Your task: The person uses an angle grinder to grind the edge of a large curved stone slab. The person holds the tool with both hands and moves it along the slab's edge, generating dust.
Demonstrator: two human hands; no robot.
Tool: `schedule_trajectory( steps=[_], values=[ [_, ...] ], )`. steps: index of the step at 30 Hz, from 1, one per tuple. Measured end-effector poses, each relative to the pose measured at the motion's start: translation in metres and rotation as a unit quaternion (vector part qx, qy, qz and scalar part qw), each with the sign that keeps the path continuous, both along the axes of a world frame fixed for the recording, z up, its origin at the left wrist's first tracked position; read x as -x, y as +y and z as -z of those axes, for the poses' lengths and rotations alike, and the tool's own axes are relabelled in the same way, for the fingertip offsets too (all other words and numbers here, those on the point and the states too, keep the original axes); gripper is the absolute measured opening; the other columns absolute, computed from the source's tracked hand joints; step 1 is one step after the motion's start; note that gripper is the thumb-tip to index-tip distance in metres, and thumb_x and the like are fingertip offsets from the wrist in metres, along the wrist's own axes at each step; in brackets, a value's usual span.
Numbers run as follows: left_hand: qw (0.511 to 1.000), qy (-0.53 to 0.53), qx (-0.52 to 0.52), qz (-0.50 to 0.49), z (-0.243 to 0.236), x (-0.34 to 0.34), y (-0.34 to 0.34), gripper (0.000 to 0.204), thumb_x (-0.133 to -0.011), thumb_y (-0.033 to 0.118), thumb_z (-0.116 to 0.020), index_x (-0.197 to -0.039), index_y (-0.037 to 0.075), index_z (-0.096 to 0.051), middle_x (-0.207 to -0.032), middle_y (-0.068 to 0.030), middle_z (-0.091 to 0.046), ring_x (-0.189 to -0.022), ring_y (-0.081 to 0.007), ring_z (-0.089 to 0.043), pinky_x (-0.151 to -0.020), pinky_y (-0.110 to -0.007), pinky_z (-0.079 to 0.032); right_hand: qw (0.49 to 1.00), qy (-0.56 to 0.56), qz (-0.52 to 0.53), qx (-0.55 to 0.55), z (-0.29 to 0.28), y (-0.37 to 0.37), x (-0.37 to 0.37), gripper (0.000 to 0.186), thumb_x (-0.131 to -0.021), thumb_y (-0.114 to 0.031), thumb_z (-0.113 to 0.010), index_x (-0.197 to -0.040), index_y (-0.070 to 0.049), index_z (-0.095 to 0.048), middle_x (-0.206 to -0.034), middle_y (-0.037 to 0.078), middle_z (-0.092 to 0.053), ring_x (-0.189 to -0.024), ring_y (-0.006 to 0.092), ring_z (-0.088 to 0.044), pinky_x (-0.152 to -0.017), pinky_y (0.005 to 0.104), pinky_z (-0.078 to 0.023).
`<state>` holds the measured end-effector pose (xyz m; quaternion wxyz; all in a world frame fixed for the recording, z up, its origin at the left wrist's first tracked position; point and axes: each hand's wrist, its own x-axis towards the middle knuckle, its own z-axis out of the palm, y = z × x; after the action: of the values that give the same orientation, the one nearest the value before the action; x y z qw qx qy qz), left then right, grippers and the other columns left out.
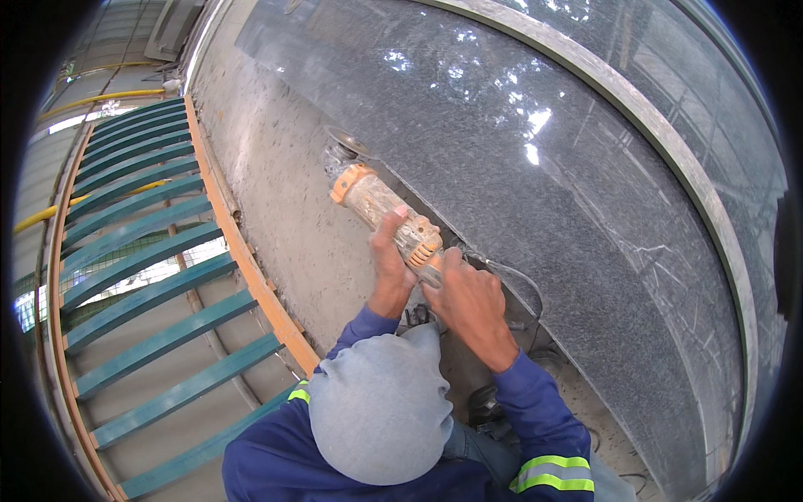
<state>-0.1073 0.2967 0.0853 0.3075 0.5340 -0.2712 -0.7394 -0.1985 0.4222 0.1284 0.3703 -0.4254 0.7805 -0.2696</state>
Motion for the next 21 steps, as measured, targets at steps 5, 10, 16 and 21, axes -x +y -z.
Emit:
schedule_trajectory(
  steps=[5, 10, 16, 21],
  values=[
    [1.0, 0.013, -0.005, -0.009, -0.002, -0.001, 0.001, 0.043, -0.089, 0.03, -0.069, -0.116, 0.001, -0.053, -0.09, -0.0174, -0.067, -0.076, -0.032, -0.072, -0.067, -0.042, -0.063, 1.0, 0.003, -0.004, 0.014, 0.003, 0.001, -0.002, 0.043, -0.082, -0.027, -0.082, -0.096, 0.001, -0.053, -0.075, 0.025, -0.071, -0.07, 0.0409, -0.073, -0.06, 0.048, -0.058],
    [1.0, 0.022, -0.01, -0.004, 0.004, -0.003, -0.002, 0.042, -0.088, 0.03, -0.07, -0.115, 0.002, -0.054, -0.09, -0.0171, -0.067, -0.076, -0.0313, -0.072, -0.067, -0.042, -0.063, 1.0, 0.026, -0.012, 0.007, -0.001, -0.002, -0.002, 0.041, -0.082, -0.026, -0.084, -0.096, 0.0, -0.056, -0.077, 0.022, -0.072, -0.07, 0.0373, -0.075, -0.061, 0.0431, -0.06],
    [0.999, 0.033, -0.013, 0.007, 0.002, -0.011, -0.007, 0.042, -0.087, 0.031, -0.072, -0.113, 0.003, -0.054, -0.089, -0.0166, -0.067, -0.077, -0.0314, -0.072, -0.066, -0.043, -0.063, 1.0, 0.029, -0.004, 0.007, 0.001, -0.005, -0.014, 0.048, -0.083, -0.032, -0.083, -0.099, 0.001, -0.053, -0.08, 0.025, -0.072, -0.074, 0.0416, -0.074, -0.065, 0.0484, -0.059],
    [0.997, 0.074, -0.02, -0.027, -0.008, -0.024, -0.013, 0.037, -0.086, 0.029, -0.073, -0.11, 0.004, -0.058, -0.088, -0.0142, -0.067, -0.074, -0.0297, -0.072, -0.066, -0.041, -0.062, 0.997, 0.063, -0.027, 0.019, -0.009, -0.013, -0.027, 0.05, -0.085, -0.035, -0.081, -0.101, 0.002, -0.052, -0.079, 0.023, -0.072, -0.074, 0.042, -0.074, -0.064, 0.048, -0.059]
  ],
)
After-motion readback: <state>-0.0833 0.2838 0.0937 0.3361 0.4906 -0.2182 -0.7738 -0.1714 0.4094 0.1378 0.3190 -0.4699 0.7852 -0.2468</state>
